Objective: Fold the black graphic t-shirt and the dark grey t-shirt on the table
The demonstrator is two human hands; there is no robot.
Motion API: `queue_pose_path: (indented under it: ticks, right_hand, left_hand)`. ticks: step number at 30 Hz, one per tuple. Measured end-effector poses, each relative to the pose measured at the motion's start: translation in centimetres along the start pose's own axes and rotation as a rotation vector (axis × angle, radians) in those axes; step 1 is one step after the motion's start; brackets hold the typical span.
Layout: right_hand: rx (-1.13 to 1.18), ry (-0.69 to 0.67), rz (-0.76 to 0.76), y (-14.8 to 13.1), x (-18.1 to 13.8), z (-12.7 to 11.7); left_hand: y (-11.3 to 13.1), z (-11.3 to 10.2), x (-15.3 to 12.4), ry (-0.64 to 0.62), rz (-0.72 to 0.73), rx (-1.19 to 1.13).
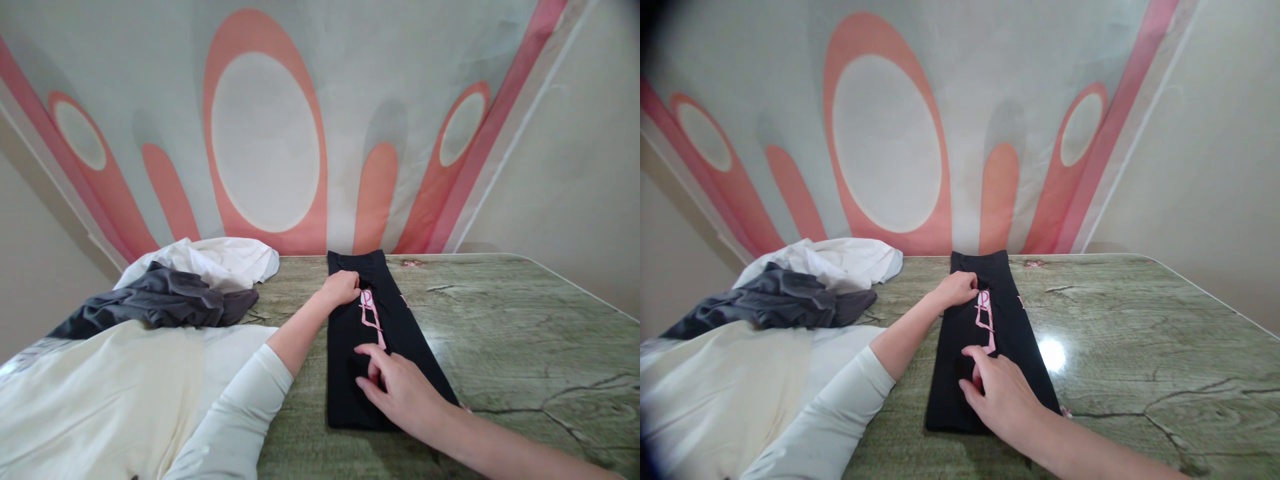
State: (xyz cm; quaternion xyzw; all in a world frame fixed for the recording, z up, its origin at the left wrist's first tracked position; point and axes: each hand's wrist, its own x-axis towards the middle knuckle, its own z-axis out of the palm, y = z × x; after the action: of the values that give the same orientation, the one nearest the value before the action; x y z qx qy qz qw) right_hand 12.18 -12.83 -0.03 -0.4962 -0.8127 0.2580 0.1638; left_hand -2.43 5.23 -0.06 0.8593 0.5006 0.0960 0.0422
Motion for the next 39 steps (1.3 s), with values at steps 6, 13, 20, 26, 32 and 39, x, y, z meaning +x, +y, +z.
queue_pose_path:
  ticks: [6, 13, 20, 26, 32, 39]
  right_hand:
    - [0.042, 0.028, -0.045, 0.0, 0.1, -0.2]
    - [-0.06, 0.136, -0.055, 1.0, 1.5, -0.9]
    - [0.125, 0.053, -0.109, 1.2, 1.9, -0.7]
    - [0.216, -0.07, -0.156, 0.8, 1.6, -1.5]
    - [0.286, -0.186, -0.202, 0.5, 1.5, -2.4]
    - [0.283, -0.22, -0.188, 0.6, 1.2, -2.8]
  left_hand:
    - [0.0, 0.4, 0.3, 0.015, -0.061, -0.075]
    - [-0.5, 0.3, 0.6, -0.018, -0.017, -0.142]
    - [-1.2, -0.5, 0.4, -0.133, 0.14, -0.163]
    - [-1.6, -1.0, 0.0, -0.165, 0.266, -0.132]
    - [-1.8, -1.3, 0.0, -0.156, 0.329, -0.096]
    - [-1.7, -1.6, -0.2, -0.125, 0.37, -0.059]
